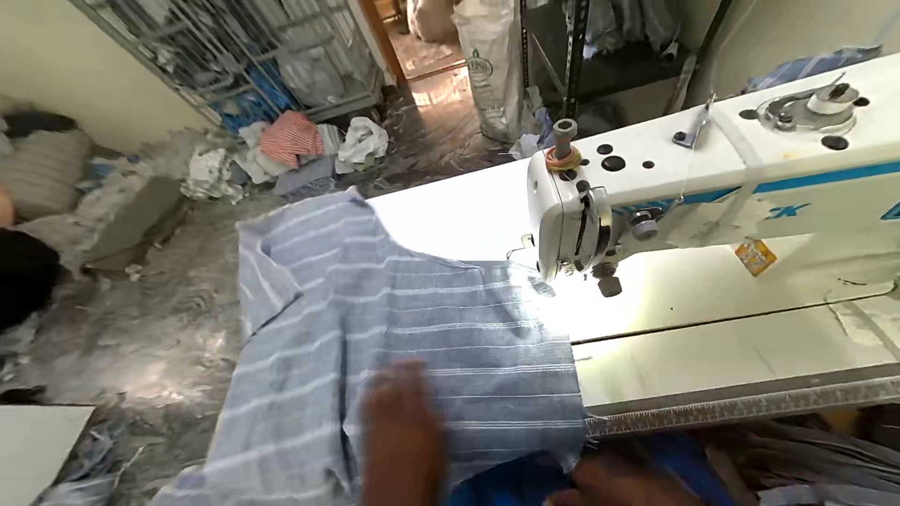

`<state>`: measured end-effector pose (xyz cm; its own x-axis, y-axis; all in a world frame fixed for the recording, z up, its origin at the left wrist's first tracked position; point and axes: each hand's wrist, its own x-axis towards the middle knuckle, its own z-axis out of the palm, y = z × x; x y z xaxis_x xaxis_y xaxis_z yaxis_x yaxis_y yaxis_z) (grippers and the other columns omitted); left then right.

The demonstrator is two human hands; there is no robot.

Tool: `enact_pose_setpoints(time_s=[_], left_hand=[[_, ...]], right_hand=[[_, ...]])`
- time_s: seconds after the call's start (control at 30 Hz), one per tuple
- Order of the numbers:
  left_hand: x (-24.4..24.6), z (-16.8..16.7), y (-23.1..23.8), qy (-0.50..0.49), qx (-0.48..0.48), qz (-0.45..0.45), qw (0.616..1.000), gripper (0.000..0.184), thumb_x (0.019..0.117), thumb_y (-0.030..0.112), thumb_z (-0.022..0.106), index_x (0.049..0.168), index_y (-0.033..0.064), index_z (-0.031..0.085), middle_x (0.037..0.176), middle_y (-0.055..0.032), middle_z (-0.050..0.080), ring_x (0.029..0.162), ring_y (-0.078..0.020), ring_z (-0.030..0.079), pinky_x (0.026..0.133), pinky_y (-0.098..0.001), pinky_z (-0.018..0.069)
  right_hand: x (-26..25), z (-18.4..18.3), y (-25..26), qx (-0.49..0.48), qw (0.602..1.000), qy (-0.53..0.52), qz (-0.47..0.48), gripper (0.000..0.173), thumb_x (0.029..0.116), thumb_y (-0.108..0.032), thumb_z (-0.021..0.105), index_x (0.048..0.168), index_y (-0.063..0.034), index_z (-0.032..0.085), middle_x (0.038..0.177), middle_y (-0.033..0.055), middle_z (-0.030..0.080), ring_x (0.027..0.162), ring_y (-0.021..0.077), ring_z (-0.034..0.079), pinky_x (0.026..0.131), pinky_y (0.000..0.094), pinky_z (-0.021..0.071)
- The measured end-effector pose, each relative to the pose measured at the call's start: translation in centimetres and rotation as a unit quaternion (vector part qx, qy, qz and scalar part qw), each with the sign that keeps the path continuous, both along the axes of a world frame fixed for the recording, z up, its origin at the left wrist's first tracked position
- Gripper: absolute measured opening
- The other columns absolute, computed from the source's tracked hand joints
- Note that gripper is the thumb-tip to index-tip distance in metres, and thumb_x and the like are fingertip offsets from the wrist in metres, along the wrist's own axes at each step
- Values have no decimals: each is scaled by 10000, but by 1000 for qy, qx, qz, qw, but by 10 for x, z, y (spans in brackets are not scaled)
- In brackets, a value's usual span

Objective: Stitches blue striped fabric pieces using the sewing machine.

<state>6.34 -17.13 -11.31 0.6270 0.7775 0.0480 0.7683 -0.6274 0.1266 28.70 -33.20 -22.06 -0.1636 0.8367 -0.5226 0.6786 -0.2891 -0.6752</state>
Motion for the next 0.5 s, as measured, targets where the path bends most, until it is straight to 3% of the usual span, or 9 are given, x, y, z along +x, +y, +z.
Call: enact_pose_setpoints(time_s=[0.03, 0.1, 0.2, 0.27, 0.3, 0.37, 0.4, 0.47, 0.5], left_hand=[[26, -20, -17, -64, -33, -103, 992, 512, 1028, 246, 556, 1495, 39, 514, 1529, -208, 508, 1440, -402, 457, 1166, -608, 379], [73, -56, -28, -79, -80, -200, 973, 603, 1075, 519, 385, 1556, 164, 465, 1625, -119, 409, 1521, -356, 340, 1205, -694, 217], [123, -78, 9, -35, 17, -104, 994, 738, 1040, 660, 292, 1603, 192, 384, 1678, -98, 310, 1562, -351, 236, 1210, -713, 136], [143, -72, 47, -31, 24, -40, 998, 750, 1064, 609, 298, 1635, 122, 279, 1703, -155, 214, 1576, -395, 152, 1195, -742, 94], [151, -70, 66, -35, 27, -8, 999, 752, 1066, 605, 299, 1631, 108, 282, 1698, -174, 216, 1571, -418, 151, 1186, -756, 96], [162, -74, 109, -35, 32, 68, 997, 797, 1040, 664, 274, 1628, 126, 296, 1679, -203, 252, 1555, -463, 169, 1168, -781, 84], [162, -74, 127, -30, 28, 99, 994, 821, 1029, 687, 257, 1639, 139, 263, 1681, -222, 227, 1553, -480, 150, 1159, -792, 63], [155, -70, 160, -21, 29, 117, 992, 825, 1031, 685, 245, 1657, 151, 192, 1683, -268, 161, 1551, -512, 95, 1139, -816, 16], [149, -67, 174, -24, 36, 96, 994, 793, 1047, 645, 273, 1641, 122, 247, 1676, -281, 173, 1551, -513, 93, 1142, -811, 7]], right_hand=[[-11, -3, 7, 10, 1000, 13, -24, 711, 931, -634, 627, 1289, -20, 665, 1256, 237, 674, 1217, 391, 628, 1040, 622, 471], [-32, 7, 28, 43, 994, 96, -6, 609, 950, -495, 677, 1326, -17, 642, 1307, 229, 653, 1254, 363, 601, 1081, 571, 432], [-72, -1, 57, 143, 980, 110, 87, 610, 990, -513, 588, 1283, 19, 646, 1272, 277, 655, 1209, 441, 617, 1010, 637, 465], [-91, 25, 64, 104, 983, 115, 97, 503, 1047, -322, 574, 1304, 110, 609, 1293, 340, 623, 1225, 490, 598, 1044, 635, 442], [-98, 45, 69, 80, 984, 133, 83, 417, 1047, -203, 574, 1291, 134, 602, 1281, 346, 621, 1221, 480, 594, 1057, 595, 433], [-114, 41, 77, 155, 969, 186, 46, 305, 1020, -107, 584, 1216, 117, 649, 1184, 304, 675, 1155, 414, 647, 1028, 522, 486], [-118, 28, 81, 163, 963, 211, 45, 303, 1036, -118, 559, 1223, 104, 647, 1178, 290, 678, 1154, 396, 652, 1032, 524, 487], [-98, 14, 70, 162, 946, 280, 36, 265, 1039, -143, 555, 1145, 67, 675, 1037, 235, 714, 996, 328, 707, 914, 524, 549], [-71, 22, 55, 148, 937, 314, 39, 255, 1043, -150, 545, 1133, 48, 677, 994, 193, 719, 943, 269, 711, 876, 486, 564]])
